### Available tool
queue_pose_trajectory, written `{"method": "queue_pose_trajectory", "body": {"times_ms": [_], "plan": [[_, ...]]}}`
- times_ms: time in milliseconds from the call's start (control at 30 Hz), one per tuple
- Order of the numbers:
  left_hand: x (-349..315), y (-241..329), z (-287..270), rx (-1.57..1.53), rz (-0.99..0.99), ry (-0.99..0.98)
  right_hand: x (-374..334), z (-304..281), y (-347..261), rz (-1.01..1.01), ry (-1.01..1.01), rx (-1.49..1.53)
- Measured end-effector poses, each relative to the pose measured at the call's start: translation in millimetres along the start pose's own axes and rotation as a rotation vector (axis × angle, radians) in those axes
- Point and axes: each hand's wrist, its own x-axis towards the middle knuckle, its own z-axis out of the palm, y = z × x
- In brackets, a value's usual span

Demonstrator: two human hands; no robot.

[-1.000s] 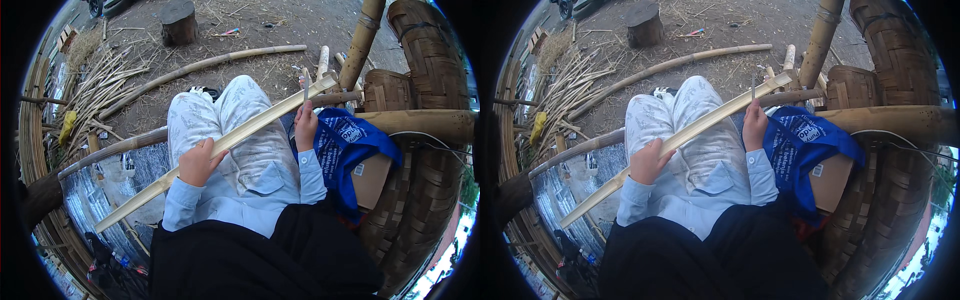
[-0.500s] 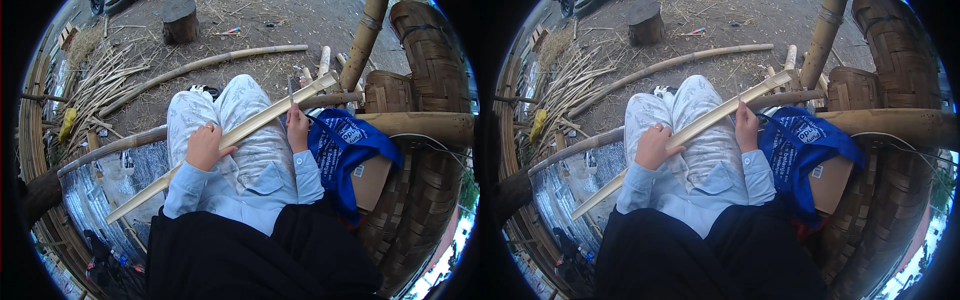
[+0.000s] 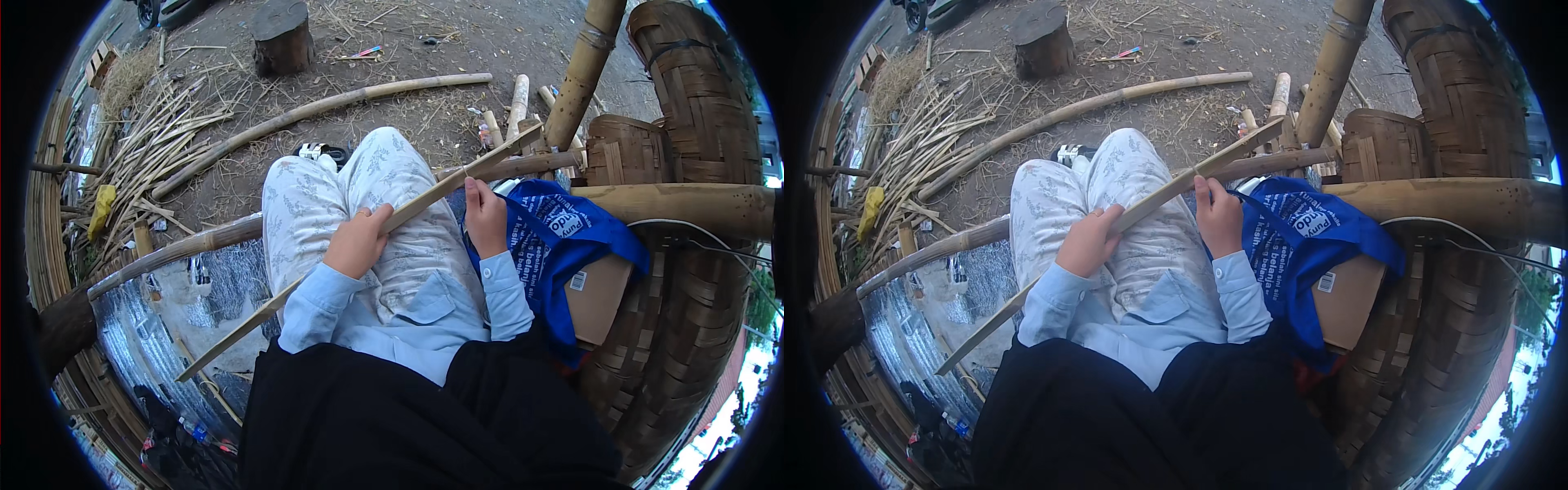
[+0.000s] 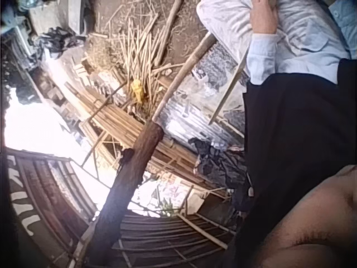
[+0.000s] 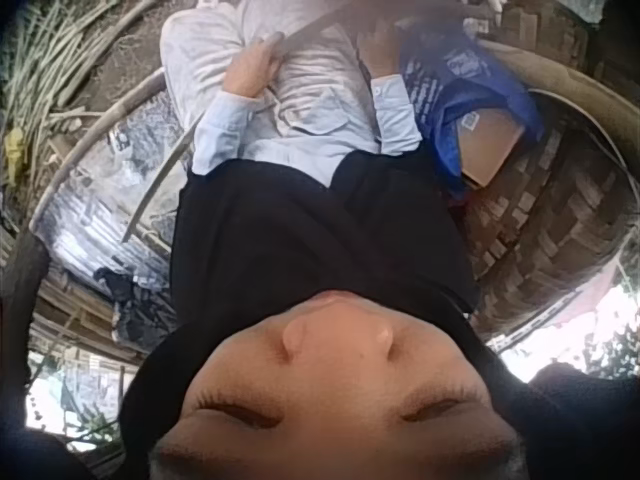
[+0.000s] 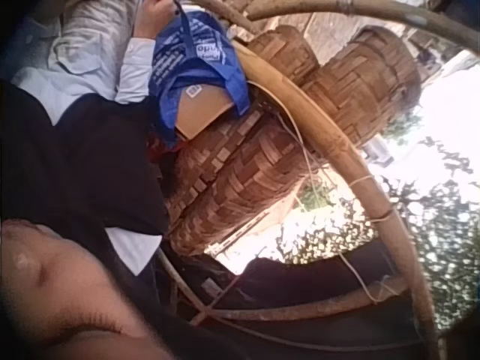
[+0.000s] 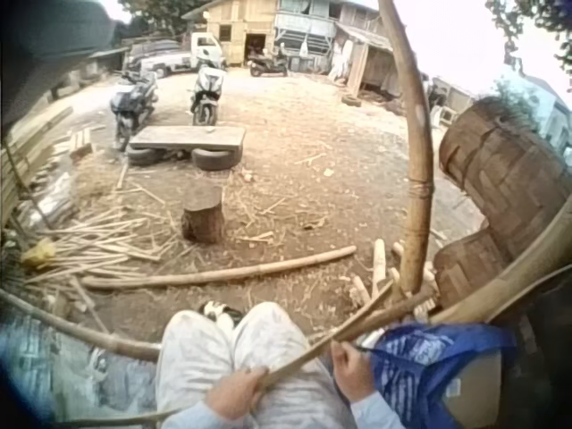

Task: Shaving and smoothing a long strip of bamboo using a hand-held knife in an outdoor environment.

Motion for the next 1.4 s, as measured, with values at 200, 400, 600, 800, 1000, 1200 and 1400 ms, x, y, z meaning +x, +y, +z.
{"method": "queue_pose_trajectory", "body": {"times_ms": [200, 400, 600, 800, 1000, 1200, 1400], "plan": [[1, -2, 6, 0.071, -0.023, -0.019, 6, 8, 4, -0.12, 0.031, -0.47], [0, 5, 7, 0.145, -0.071, -0.041, 7, 15, 8, -0.135, 0.008, -0.559], [5, 7, 9, 0.135, -0.057, -0.054, 23, -2, 21, -0.293, -0.028, -0.621], [2, 7, 11, 0.095, -0.072, -0.058, 50, -7, 37, -0.089, 0.079, -0.694], [-4, 0, 10, 0.069, -0.076, -0.042, 37, -8, 28, -0.27, -0.062, -0.659], [1, 7, 9, 0.06, -0.113, -0.084, 38, -11, 30, -0.283, -0.085, -0.593], [4, -5, 10, -0.072, -0.048, -0.04, 63, -19, 60, -0.226, 0.002, -0.622]]}}
